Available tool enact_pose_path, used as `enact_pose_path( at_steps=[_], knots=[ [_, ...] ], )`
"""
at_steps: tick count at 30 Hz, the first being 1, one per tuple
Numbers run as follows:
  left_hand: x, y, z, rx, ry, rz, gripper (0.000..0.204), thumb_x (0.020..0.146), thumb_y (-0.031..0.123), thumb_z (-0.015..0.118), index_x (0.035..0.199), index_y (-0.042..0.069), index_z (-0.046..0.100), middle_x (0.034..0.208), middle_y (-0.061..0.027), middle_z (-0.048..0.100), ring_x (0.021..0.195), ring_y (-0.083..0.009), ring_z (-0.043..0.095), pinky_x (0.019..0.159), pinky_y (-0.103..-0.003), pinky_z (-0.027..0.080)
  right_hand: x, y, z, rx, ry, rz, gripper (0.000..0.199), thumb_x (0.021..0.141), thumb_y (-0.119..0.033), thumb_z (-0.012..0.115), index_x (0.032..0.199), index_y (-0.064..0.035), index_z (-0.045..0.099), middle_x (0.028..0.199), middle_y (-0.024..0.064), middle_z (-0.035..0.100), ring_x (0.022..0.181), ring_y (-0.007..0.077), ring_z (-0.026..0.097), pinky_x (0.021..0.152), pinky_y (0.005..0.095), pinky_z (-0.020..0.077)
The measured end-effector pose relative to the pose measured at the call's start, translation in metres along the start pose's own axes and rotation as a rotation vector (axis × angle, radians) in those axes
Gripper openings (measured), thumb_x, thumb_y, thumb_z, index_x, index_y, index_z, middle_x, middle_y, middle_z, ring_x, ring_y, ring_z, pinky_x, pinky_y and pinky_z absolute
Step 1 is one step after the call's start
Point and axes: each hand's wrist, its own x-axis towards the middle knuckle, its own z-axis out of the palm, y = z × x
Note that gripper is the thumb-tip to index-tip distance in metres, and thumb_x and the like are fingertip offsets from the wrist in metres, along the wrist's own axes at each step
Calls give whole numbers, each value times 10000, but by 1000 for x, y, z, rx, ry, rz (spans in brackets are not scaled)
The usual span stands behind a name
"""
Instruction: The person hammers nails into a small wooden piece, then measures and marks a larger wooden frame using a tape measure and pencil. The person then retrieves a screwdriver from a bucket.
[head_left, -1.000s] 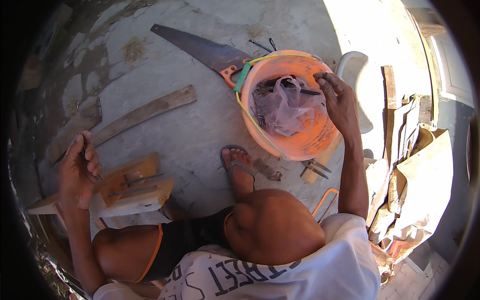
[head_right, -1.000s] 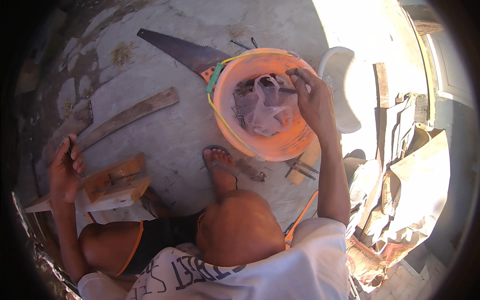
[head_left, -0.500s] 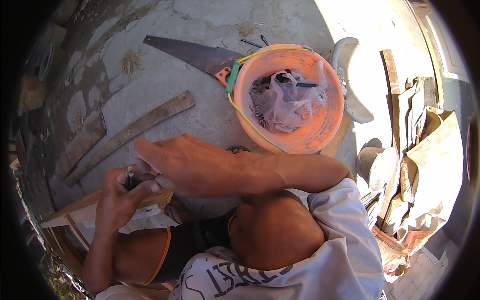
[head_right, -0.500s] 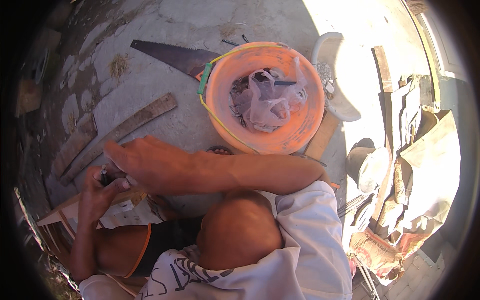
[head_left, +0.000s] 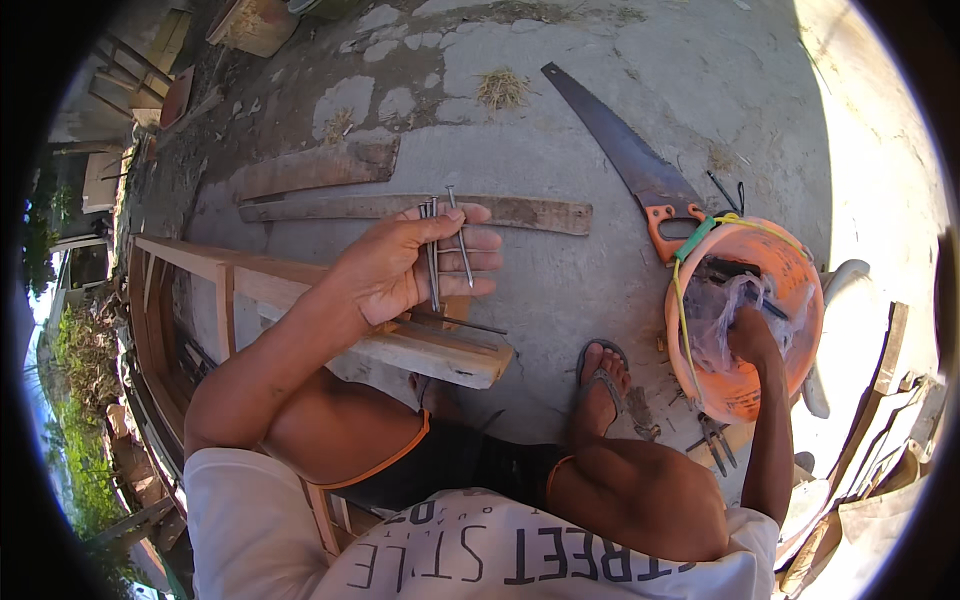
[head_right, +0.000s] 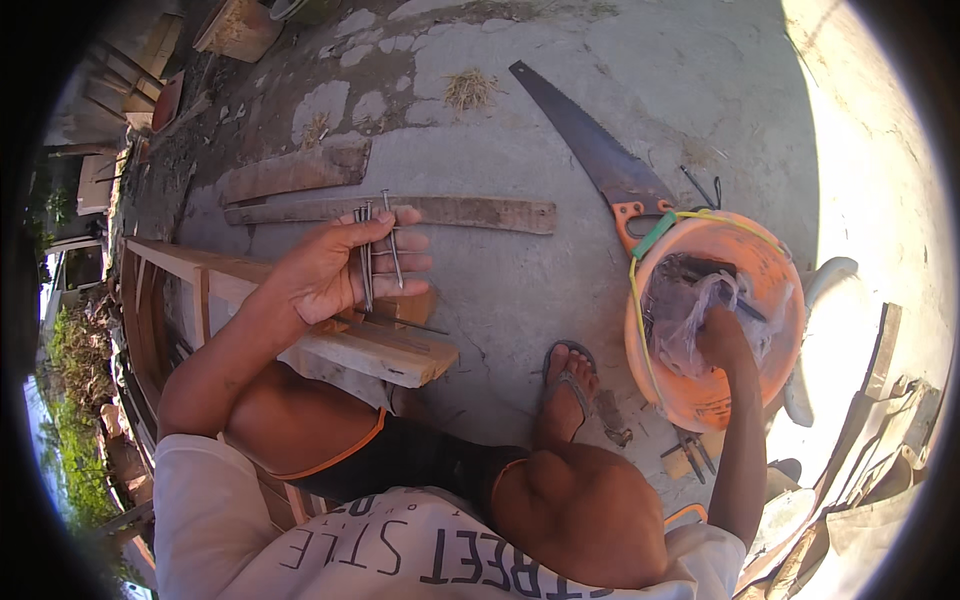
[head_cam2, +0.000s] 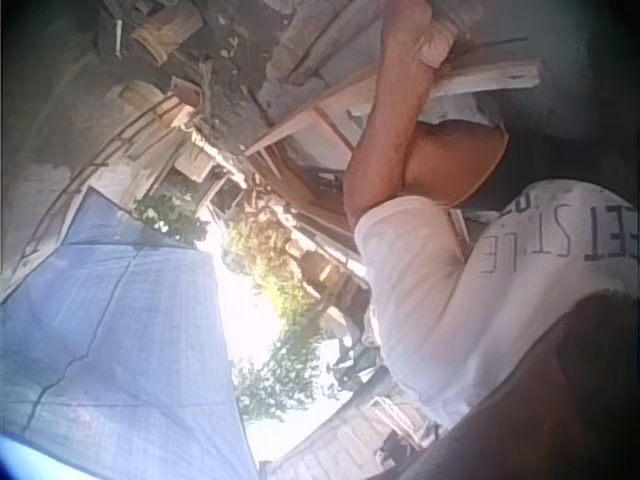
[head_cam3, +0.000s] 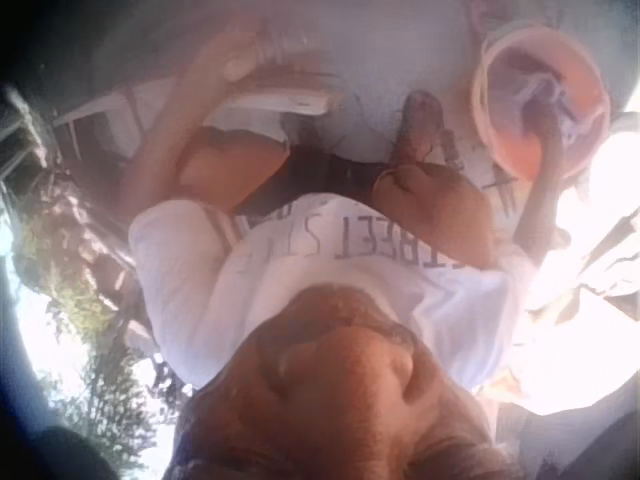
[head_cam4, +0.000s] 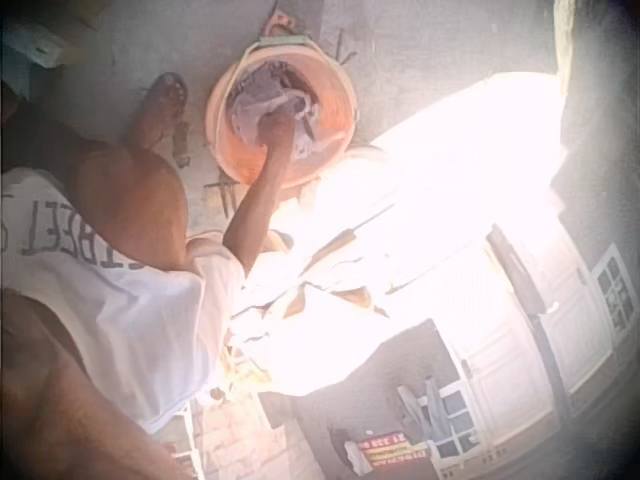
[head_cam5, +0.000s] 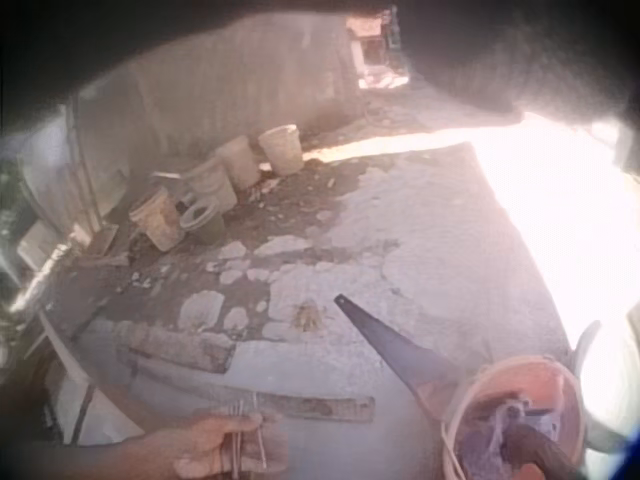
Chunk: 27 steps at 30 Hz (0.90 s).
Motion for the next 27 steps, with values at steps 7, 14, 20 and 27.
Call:
enact_pose_path(
  at_steps=[7,14,20,27],
  knots=[
    [6,0,-42,-166,-164,26,451,1099,434,521,1204,6,622,919,-109,688,878,-265,714,968,-510,599,25,-45,62,-262,102,-120,115,884,-18,571,854,16,676,936,295,712,869,487,710,808,580,568],
    [9,-2,-43,-121,-152,31,581,1103,560,427,1185,19,621,854,-83,663,790,-236,698,944,-488,603,34,-40,76,-312,49,-93,117,929,-66,541,928,-4,640,1017,289,693,946,488,684,839,583,553],
    [8,3,-34,-41,-87,63,589,1108,562,413,1209,20,619,855,-72,663,783,-231,699,944,-477,603,32,-31,71,-209,171,-80,137,909,-124,585,913,-4,650,1019,284,694,926,496,682,800,568,550],
    [5,1,-35,-48,-4,27,533,1099,556,459,1215,61,617,815,-51,629,718,-207,667,827,-429,610,-7,-55,4,173,105,79,244,820,-206,722,863,32,756,804,286,703,784,459,712,722,509,564]
  ],
)
